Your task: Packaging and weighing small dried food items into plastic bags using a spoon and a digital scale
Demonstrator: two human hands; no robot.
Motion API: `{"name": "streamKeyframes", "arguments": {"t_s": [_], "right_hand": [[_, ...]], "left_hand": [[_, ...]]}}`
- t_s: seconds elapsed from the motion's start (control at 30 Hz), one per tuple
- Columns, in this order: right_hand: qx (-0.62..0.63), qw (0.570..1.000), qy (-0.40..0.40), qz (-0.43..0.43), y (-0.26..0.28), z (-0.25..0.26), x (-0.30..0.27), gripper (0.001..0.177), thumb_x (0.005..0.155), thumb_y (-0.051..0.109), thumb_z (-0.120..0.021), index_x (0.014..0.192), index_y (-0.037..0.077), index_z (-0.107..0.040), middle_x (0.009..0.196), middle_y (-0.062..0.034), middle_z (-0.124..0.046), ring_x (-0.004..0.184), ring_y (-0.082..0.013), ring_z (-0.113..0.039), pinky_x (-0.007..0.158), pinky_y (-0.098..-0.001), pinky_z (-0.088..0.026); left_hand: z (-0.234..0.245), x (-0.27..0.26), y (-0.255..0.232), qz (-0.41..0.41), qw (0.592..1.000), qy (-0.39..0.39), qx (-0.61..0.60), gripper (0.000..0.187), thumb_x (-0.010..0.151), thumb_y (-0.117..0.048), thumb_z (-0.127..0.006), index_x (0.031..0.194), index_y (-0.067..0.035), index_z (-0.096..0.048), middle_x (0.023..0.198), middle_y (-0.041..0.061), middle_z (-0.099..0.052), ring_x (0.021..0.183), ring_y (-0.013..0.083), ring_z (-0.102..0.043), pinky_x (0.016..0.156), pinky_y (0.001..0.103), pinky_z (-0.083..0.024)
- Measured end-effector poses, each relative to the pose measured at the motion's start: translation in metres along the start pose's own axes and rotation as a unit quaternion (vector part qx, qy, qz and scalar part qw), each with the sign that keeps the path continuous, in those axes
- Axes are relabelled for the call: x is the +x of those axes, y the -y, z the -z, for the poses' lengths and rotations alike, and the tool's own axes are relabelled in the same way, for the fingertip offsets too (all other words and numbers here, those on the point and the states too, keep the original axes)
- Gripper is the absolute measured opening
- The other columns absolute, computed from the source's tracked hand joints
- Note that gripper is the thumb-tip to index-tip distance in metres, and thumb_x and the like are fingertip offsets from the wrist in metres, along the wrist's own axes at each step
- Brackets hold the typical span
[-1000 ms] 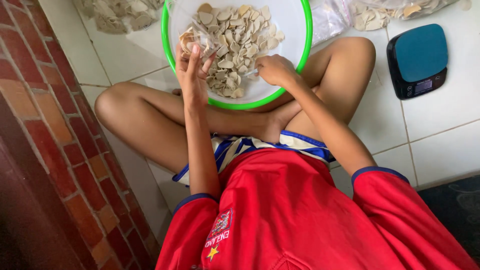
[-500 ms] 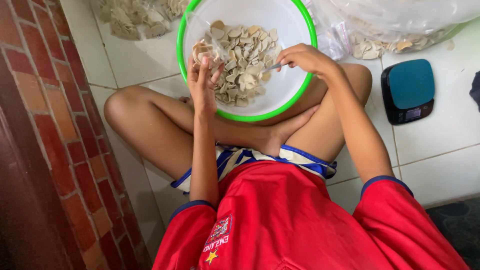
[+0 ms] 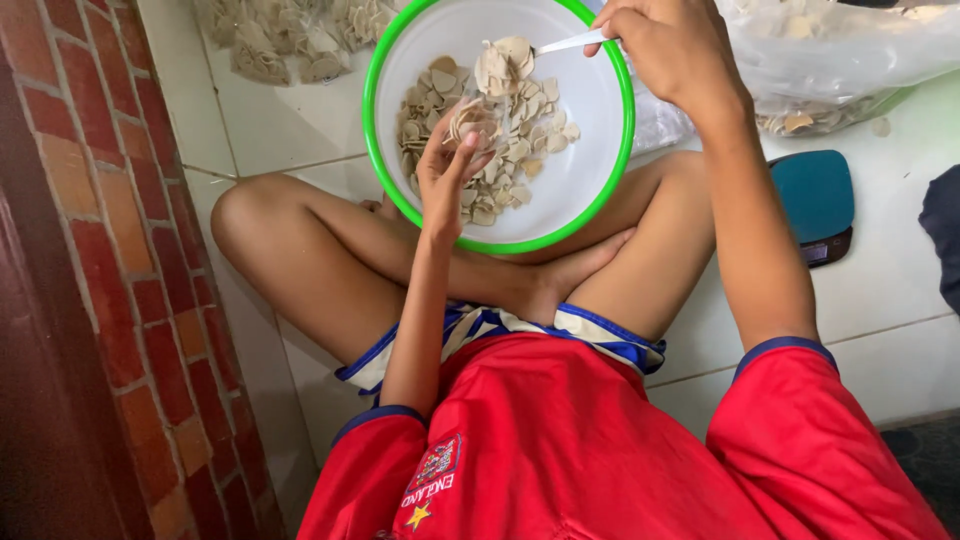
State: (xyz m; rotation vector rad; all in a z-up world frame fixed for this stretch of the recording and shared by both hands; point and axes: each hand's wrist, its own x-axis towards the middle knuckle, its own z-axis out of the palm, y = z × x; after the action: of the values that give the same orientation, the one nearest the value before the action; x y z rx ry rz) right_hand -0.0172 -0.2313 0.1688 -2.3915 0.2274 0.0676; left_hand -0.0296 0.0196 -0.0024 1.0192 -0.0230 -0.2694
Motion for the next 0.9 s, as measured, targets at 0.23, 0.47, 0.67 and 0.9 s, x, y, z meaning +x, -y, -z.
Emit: {"name": "streamKeyframes", "arguments": {"t_s": [0.23, 0.47, 0.67, 0.9], "right_hand": [[-0.121, 0.990, -0.033, 0.061, 0.015, -0.006, -0.010, 0.033, 0.096, 0.022, -0.050, 0.087, 0.023, -0.082, 0.054, -0.0031, -0.046, 0.056, -0.0228, -0.041, 0.055, -0.0448, -0.028], [-0.208, 0.917, -0.146, 0.309, 0.007, -0.009, -0.023, 0.024, 0.100, 0.009, -0.058, 0.093, 0.009, -0.081, 0.087, -0.0048, -0.076, 0.081, -0.0278, -0.068, 0.060, -0.0424, -0.044], [-0.139, 0.912, -0.216, 0.320, 0.012, -0.008, -0.039, 0.024, 0.100, 0.001, -0.056, 0.097, 0.000, -0.079, 0.087, -0.0095, -0.075, 0.077, -0.0268, -0.064, 0.065, -0.0389, -0.042], [0.091, 0.949, -0.245, 0.178, -0.009, -0.014, -0.049, 0.030, 0.102, 0.007, -0.052, 0.102, -0.005, -0.079, 0.076, -0.0063, -0.055, 0.069, -0.0153, -0.043, 0.061, -0.0315, -0.028]], "left_hand": [[0.003, 0.002, 0.004, 0.011, 1.000, -0.010, -0.005, 0.045, 0.093, -0.023, -0.077, 0.136, -0.013, -0.065, 0.118, 0.009, -0.072, 0.115, 0.0242, -0.068, 0.100, 0.044, -0.065], [0.001, 0.000, -0.007, -0.029, 0.998, 0.006, 0.049, 0.048, 0.095, -0.031, -0.077, 0.140, -0.018, -0.063, 0.121, 0.008, -0.074, 0.113, 0.0215, -0.071, 0.098, 0.042, -0.065], [0.002, 0.000, -0.006, -0.042, 0.999, 0.017, 0.024, 0.051, 0.097, -0.031, -0.076, 0.143, -0.018, -0.060, 0.119, 0.008, -0.074, 0.114, 0.0207, -0.070, 0.099, 0.043, -0.064], [0.016, 0.007, 0.015, -0.033, 0.997, -0.019, -0.073, 0.051, 0.096, -0.018, -0.076, 0.143, -0.008, -0.057, 0.115, 0.010, -0.068, 0.116, 0.0248, -0.067, 0.101, 0.051, -0.065]]}}
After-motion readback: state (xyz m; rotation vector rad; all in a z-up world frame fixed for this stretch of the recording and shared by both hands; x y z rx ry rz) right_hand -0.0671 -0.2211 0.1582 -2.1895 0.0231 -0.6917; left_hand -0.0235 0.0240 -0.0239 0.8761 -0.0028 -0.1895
